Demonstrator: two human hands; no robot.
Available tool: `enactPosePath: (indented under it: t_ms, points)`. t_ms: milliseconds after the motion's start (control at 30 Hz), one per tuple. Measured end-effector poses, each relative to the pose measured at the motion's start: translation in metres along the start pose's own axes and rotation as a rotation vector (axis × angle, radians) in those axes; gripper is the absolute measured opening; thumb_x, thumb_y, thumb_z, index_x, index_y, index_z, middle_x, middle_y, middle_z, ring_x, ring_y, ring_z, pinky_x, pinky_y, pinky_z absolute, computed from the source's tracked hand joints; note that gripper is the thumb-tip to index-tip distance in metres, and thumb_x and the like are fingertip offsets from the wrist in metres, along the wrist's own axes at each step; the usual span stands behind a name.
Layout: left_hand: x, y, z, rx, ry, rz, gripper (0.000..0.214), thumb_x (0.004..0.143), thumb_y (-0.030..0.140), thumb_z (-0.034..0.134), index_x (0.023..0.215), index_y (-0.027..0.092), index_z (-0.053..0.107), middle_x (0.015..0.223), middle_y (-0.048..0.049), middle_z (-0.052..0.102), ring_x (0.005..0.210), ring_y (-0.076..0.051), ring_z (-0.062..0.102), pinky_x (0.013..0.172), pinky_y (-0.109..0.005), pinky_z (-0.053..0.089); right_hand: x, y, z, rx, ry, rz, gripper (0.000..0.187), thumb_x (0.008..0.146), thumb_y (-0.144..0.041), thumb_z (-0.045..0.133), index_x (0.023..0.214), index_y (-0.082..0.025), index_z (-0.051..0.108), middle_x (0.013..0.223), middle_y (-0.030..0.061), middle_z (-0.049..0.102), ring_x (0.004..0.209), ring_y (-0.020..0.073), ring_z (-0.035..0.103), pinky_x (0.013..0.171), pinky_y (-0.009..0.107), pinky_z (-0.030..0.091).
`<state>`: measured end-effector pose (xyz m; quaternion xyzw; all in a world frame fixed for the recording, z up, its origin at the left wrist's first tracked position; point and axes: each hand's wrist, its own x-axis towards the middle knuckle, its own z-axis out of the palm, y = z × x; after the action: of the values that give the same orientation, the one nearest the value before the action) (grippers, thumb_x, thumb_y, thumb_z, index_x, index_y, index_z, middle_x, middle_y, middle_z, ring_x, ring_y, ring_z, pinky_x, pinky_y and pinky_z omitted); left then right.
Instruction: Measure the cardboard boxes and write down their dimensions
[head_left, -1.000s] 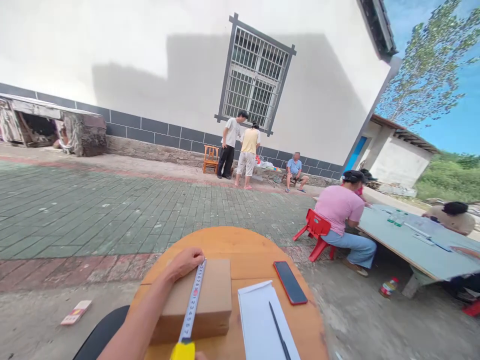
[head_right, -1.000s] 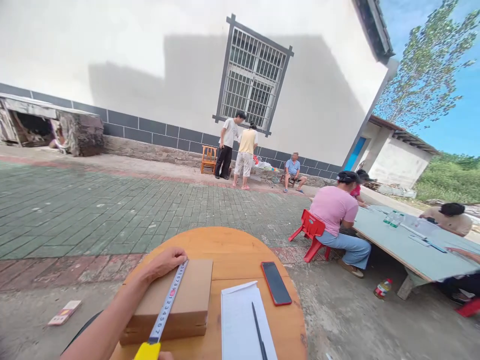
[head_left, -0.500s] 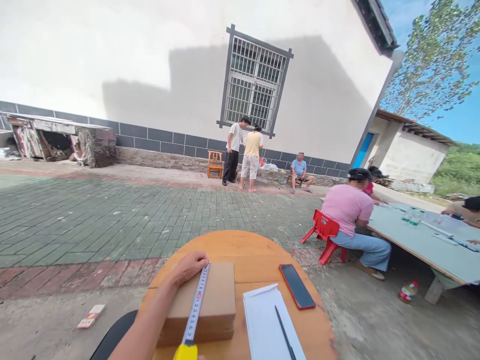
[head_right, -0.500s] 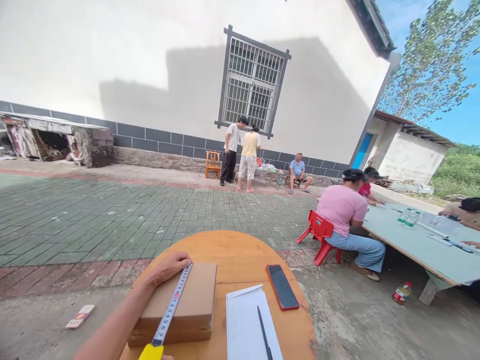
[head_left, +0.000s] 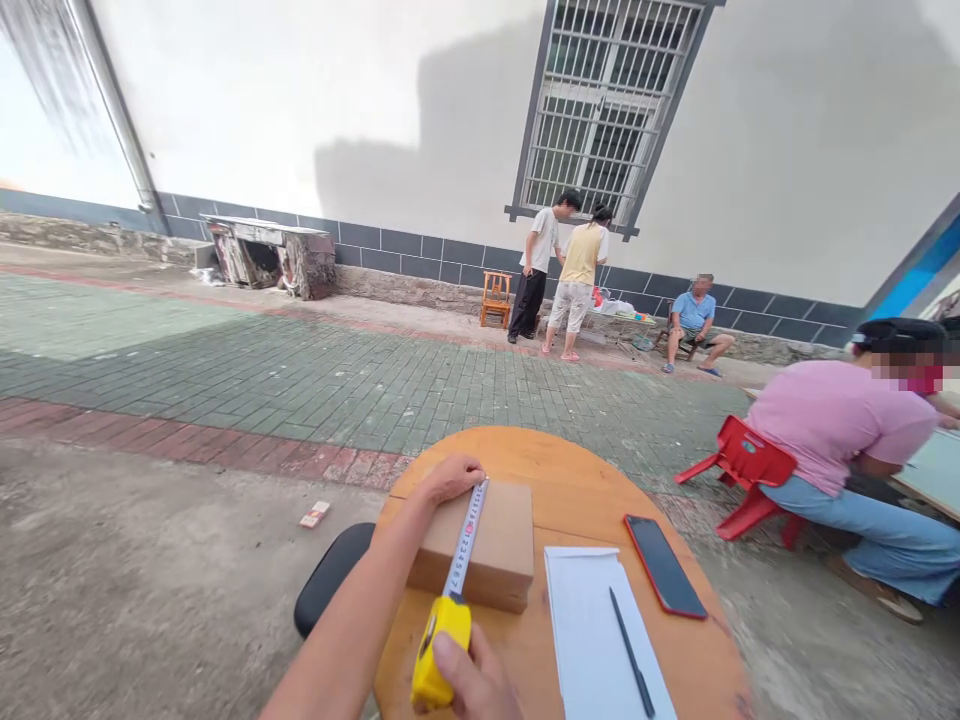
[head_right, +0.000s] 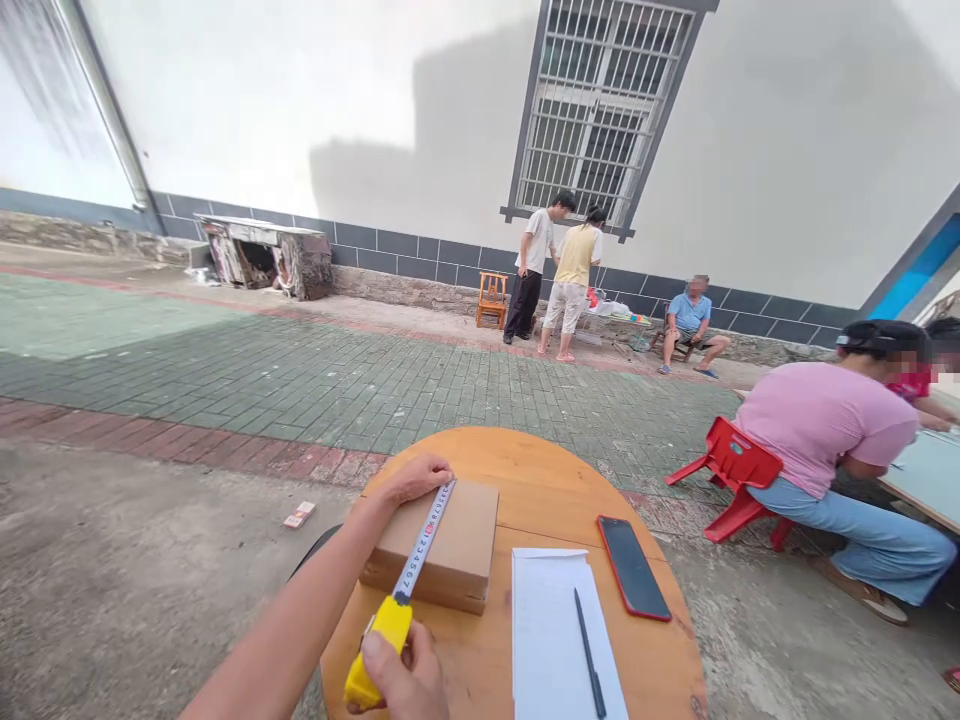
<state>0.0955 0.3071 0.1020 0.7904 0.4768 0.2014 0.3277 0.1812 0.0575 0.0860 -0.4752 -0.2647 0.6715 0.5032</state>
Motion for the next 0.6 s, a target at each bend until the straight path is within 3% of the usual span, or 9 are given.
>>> enactPosePath:
  t_ms: [600]
  points:
    - [0.0008, -0.0027, 0.0002, 0.009, -0.01, 0.042, 0.031, 0.092, 0.04, 0.059, 0.109, 0.014, 0.062, 0.106, -0.0046, 0.064, 0.091, -0.02, 0.064, 0.079, -0.038, 0.055, -0.0034, -0.0009, -0.0018, -0.02, -0.017, -0.006, 0.075, 0.044, -0.075, 0.079, 0.084, -0.014, 0.062, 0.067, -0.0001, 0.062, 0.06, 0.0165, 0.062, 0.055, 0.031, 0.052]
